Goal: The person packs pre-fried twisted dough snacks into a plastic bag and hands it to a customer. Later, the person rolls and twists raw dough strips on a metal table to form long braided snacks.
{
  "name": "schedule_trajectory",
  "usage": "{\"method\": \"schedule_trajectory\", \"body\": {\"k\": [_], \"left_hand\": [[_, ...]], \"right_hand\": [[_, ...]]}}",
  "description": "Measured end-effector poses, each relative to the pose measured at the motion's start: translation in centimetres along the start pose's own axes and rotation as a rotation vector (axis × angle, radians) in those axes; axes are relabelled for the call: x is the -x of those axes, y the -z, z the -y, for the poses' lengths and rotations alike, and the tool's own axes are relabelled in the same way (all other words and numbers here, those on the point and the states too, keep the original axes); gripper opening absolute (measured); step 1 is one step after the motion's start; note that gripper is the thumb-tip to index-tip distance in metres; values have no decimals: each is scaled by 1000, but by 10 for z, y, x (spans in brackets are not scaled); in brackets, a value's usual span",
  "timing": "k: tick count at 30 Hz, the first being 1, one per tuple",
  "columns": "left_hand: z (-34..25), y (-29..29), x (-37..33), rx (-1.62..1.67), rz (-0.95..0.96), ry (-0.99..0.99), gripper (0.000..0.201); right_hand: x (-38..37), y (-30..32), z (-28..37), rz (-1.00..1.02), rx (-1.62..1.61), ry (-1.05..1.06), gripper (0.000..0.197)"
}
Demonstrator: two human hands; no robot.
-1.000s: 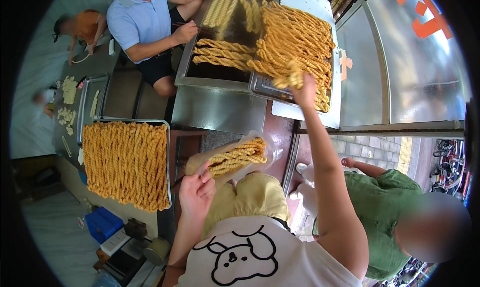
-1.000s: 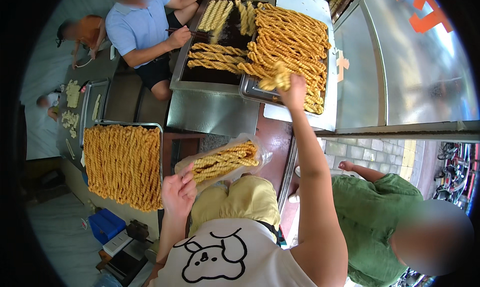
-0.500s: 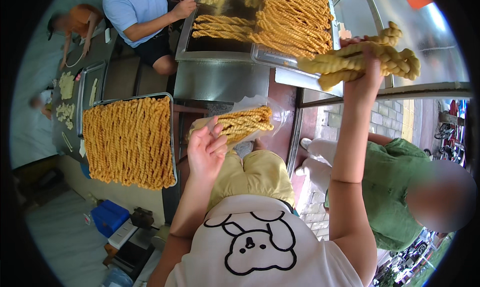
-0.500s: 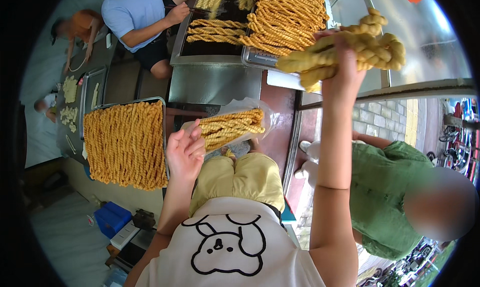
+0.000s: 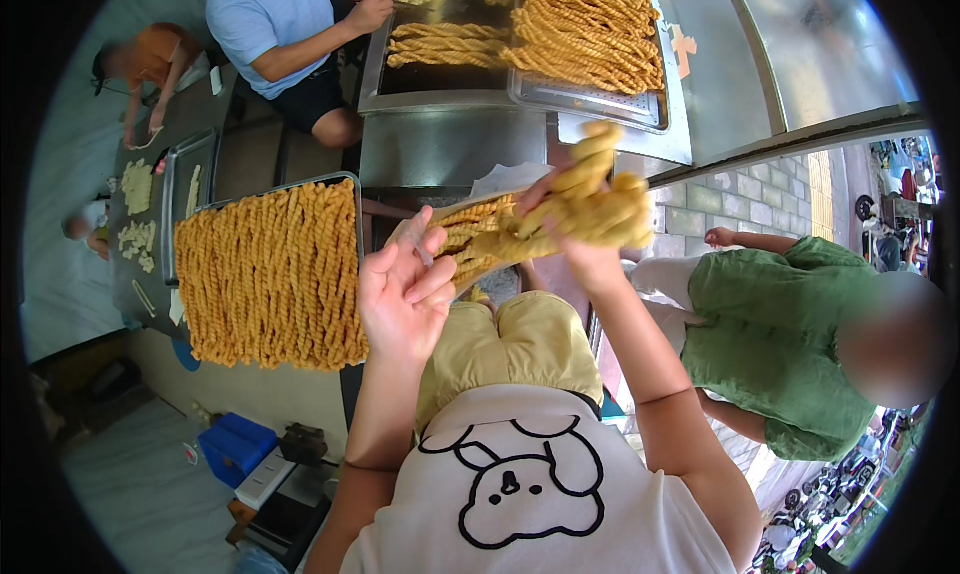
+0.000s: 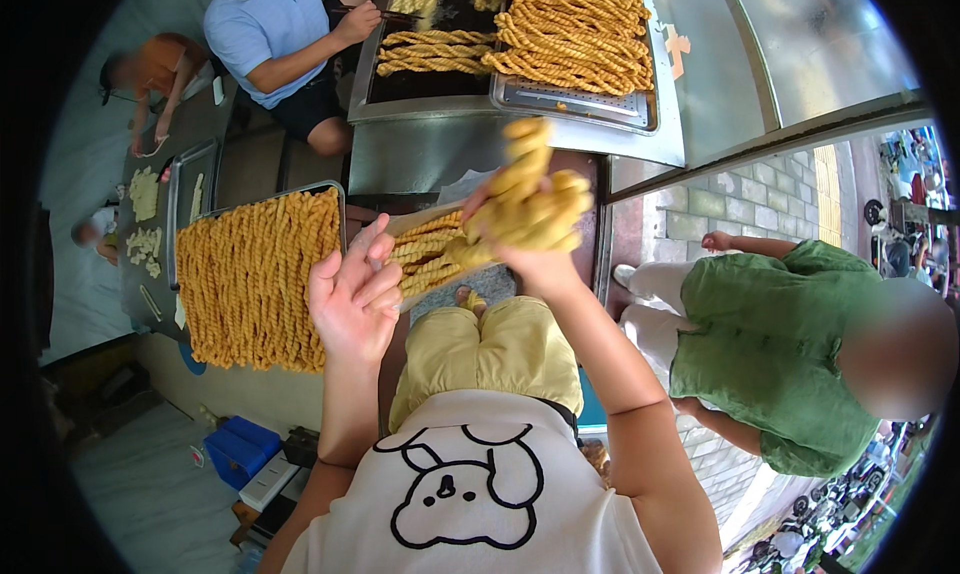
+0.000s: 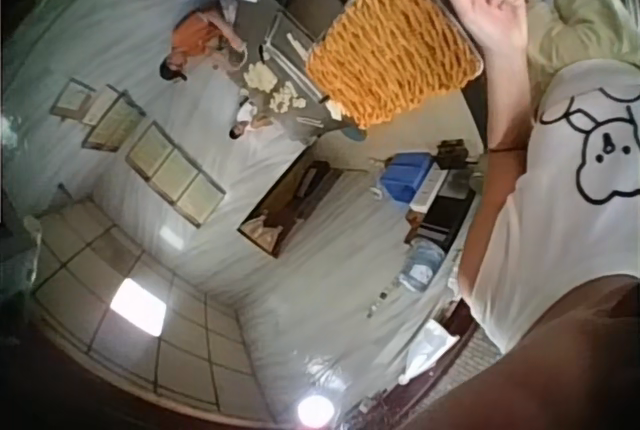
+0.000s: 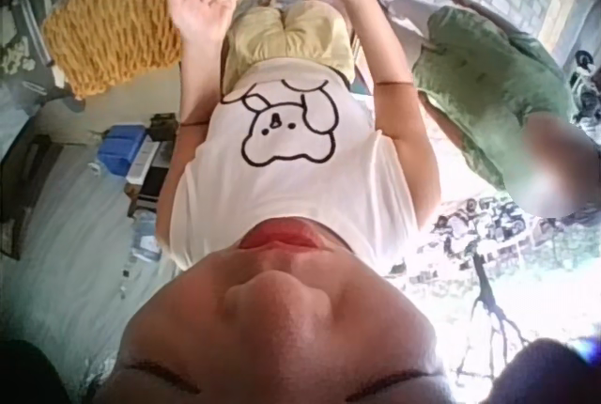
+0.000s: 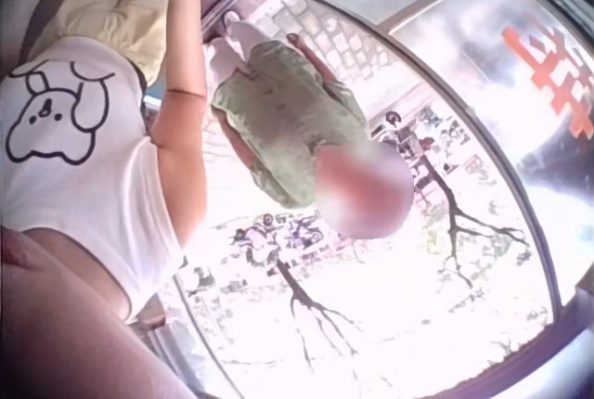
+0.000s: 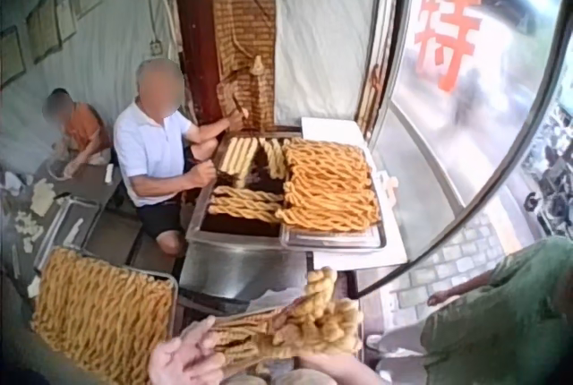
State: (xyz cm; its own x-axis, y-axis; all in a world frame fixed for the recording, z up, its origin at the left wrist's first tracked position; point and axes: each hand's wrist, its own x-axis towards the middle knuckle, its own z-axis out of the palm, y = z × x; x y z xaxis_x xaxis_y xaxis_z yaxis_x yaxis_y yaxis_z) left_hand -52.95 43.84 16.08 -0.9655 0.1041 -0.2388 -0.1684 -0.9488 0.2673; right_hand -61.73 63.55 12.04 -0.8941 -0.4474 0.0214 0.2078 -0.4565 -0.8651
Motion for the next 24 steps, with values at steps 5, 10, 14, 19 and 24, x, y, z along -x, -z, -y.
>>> {"method": "schedule_trajectory", "body": {"k": [5,10,14,19,24], "left_hand": [[-12,-27,28,29,74,-36,65],[-9,-21,36,-42,51,-2,66],[-5,-6,35,10,27,16,64],[-4,-5,32,17,8,48,64],[1,-8,27,15,2,78,64]], "right_hand": [[-24,-32,-70,611,882,86,55],[-32,-36,-172,722,1179,83,76],[-12,7,-153,555,964,96,57],[46,102,-119,74,1622,-198,39],[77,145,-104,-414,1812,-116,32]]}}
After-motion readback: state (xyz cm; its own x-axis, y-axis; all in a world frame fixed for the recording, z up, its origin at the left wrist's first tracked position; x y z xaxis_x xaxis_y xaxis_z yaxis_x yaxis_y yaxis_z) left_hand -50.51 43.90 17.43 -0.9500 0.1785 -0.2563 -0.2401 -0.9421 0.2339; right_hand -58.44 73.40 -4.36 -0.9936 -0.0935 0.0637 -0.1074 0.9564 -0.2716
